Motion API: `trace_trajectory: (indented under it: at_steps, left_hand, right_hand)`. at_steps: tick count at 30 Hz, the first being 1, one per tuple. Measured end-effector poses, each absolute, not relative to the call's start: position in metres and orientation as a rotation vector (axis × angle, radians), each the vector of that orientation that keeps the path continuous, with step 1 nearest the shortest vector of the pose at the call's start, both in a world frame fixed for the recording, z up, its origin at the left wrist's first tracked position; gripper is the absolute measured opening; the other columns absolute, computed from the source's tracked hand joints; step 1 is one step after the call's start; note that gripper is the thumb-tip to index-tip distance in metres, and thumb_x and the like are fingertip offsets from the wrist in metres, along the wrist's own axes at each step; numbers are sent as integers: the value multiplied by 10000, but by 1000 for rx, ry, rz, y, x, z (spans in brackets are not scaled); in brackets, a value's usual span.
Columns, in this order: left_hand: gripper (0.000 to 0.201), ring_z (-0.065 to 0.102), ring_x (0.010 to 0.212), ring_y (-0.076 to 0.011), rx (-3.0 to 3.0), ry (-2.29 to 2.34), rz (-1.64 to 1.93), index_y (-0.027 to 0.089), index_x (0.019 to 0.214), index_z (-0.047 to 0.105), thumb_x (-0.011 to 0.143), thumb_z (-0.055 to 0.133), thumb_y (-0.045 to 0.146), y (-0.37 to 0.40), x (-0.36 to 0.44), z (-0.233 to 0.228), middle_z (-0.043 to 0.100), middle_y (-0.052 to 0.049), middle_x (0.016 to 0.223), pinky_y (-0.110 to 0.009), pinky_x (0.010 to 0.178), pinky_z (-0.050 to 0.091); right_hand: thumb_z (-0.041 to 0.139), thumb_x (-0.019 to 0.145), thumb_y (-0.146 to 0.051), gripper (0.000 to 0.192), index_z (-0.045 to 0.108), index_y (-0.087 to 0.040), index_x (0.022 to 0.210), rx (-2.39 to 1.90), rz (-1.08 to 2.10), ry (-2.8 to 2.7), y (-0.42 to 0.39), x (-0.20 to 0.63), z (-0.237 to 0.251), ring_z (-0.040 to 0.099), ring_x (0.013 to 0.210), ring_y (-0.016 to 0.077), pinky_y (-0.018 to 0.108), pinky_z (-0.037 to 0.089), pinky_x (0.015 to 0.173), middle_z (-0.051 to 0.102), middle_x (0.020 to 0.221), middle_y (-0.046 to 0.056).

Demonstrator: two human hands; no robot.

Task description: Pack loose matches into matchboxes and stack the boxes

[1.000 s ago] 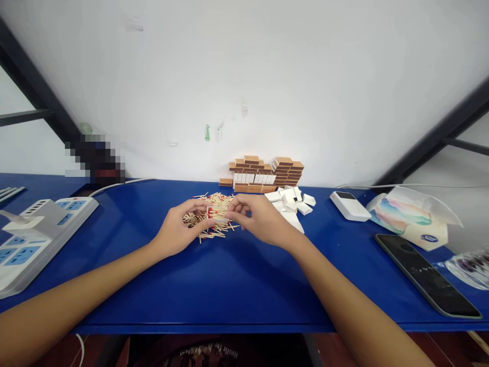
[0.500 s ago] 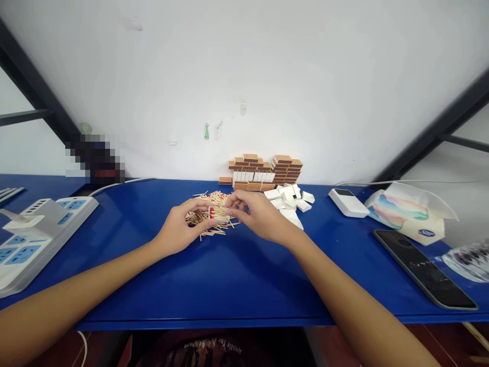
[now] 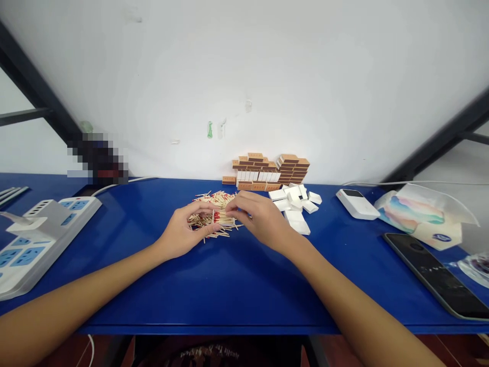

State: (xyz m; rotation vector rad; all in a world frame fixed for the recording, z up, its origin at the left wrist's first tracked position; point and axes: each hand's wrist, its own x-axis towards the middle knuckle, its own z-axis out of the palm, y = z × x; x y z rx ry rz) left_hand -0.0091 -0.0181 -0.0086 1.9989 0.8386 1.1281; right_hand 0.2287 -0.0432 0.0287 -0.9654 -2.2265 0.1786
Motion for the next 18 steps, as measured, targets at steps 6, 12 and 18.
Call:
trace_trajectory:
  at_steps: [6,12,18]
  left_hand:
    - [360,748,1077,-230,1972,820,1130,236,1144,743,855,844,426,-17,-8,-10,793,-57,1152,-380,984,588]
    - [373,748,1061,-228,1927,979,1292,223,1159,733,854,837,412,-10,-11,-11,784,-79,1161,-392,965,596]
    - [339,736,1022,-218,1977,1062,1392,240,1140,747,854,833,401,-2,-16,-13,773,-64,1131,-396,964,585]
  right_hand:
    - [594,1050,-311,136,705,-239,1015,-980,214,-2240,-50,225,33,581,757,159,316,466,678,657,931,37]
    - [595,1027,-345,190,707,-216,944,-1272,109,-2158,-29,255,36,595,742,179,333,451,689,702,872,42]
    - [673,942,-353,158,695,-196,936,-1619,401,-2412,-11,279,22,641,757,198,317,446,687,730,869,56]
